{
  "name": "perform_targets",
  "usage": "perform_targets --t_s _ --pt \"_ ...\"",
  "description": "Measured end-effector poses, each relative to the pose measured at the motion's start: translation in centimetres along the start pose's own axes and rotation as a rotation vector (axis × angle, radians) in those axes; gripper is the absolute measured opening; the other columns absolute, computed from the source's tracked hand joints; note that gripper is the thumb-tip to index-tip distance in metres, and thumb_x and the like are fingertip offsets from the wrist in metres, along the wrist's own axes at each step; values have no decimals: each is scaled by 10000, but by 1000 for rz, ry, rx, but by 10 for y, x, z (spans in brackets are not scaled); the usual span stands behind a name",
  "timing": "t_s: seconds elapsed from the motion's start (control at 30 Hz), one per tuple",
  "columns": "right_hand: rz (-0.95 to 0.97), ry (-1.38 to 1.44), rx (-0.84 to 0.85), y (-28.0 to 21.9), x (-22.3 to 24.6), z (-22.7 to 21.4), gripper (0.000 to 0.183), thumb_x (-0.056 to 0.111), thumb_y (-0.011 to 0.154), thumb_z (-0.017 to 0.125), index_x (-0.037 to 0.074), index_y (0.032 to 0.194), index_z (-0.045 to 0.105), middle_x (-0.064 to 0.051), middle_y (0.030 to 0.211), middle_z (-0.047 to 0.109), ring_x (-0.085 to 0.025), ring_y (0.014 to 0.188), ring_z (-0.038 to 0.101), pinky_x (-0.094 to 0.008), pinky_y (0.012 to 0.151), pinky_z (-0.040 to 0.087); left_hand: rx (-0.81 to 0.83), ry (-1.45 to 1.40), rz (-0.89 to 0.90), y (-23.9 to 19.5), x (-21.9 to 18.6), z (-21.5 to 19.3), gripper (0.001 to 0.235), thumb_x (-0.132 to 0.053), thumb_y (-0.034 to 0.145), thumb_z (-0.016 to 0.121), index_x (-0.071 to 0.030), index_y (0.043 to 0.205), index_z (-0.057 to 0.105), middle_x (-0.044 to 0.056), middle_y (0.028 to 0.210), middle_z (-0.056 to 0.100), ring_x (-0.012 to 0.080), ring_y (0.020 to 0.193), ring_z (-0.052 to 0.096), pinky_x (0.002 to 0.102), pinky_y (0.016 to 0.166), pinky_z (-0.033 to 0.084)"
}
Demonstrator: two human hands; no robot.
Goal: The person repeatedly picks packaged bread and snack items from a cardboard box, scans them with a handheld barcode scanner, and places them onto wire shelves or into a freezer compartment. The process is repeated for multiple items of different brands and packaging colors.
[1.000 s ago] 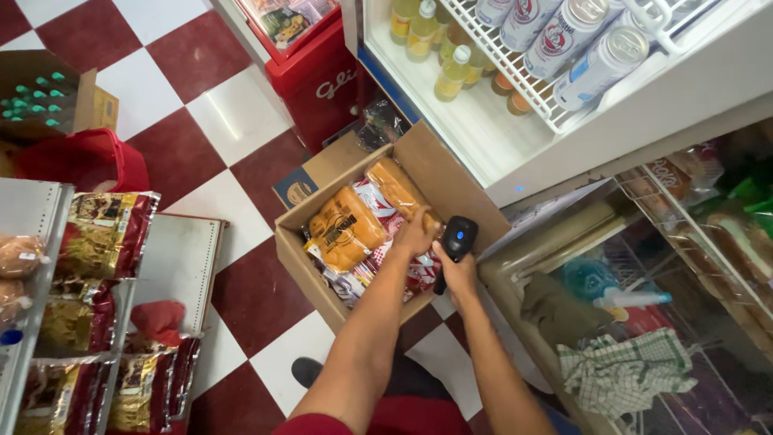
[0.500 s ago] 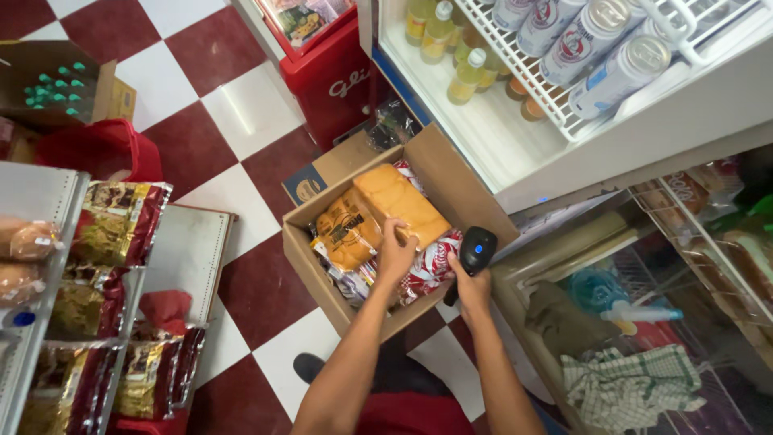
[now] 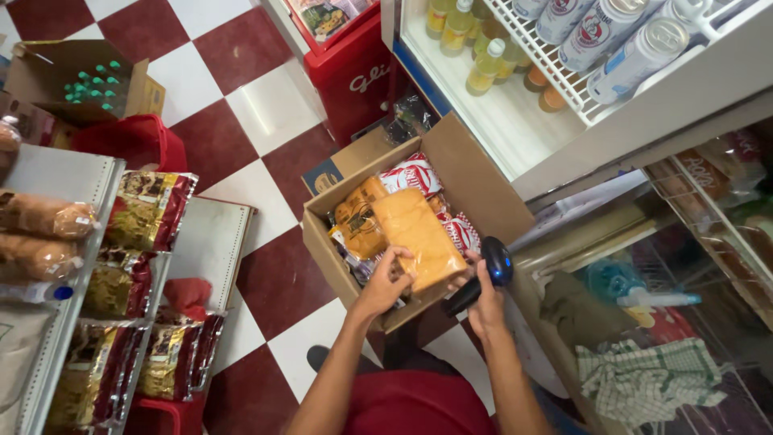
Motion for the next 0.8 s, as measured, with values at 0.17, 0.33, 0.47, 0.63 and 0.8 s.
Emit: perform_targets --t_s 0.17,0.33,0.47,0.63,0.8 --pt "-92 -97 46 -10 -1 2 437 125 889 733 45 1305 626 -48 1230 670 -162 1130 653 -347 995 511 99 155 -107 -14 -46 14 386 -33 866 676 -115 1220 545 -2 955 531 81 783 535 262 686 483" --pt "-236 -66 5 -28 14 0 457 59 866 755 37 1295 600 -61 1200 655 -194 1143 625 -365 1024 482 120 176 -82 -17 -72 37 502 -20 908 665 -120 1371 499 66 1016 561 137 862 567 305 751 517" --pt "-253 -65 -17 -47 29 -7 516 40 838 754 46 1321 574 -63 1217 651 -197 1164 626 -374 1044 486 68 -304 -130 -14 -64 57 993 -35 828 677 -354 1538 62 113 1289 640 177 1133 656 348 924 549" --pt "-282 -101 52 -73 42 -28 531 17 848 733 24 1353 570 -86 1251 642 -210 1199 611 -386 1063 475 58 -638 -542 3 -39 66 733 -207 877 742 -101 1518 402 98 1351 637 233 1178 664 464 960 573" --pt "-322 -120 17 -85 40 -51 529 14 855 723 36 1356 554 -64 1313 606 -185 1270 566 -368 1090 445 178 -488 -459 2 -34 81 666 -203 922 769 22 1472 468 165 1334 664 295 1178 675 451 962 578"
Point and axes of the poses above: each hand's wrist, its own y-axis towards the middle knuckle, its own z-axis out of the palm, x = y × z, the point moved 2 cm from there along y, towards the middle knuckle
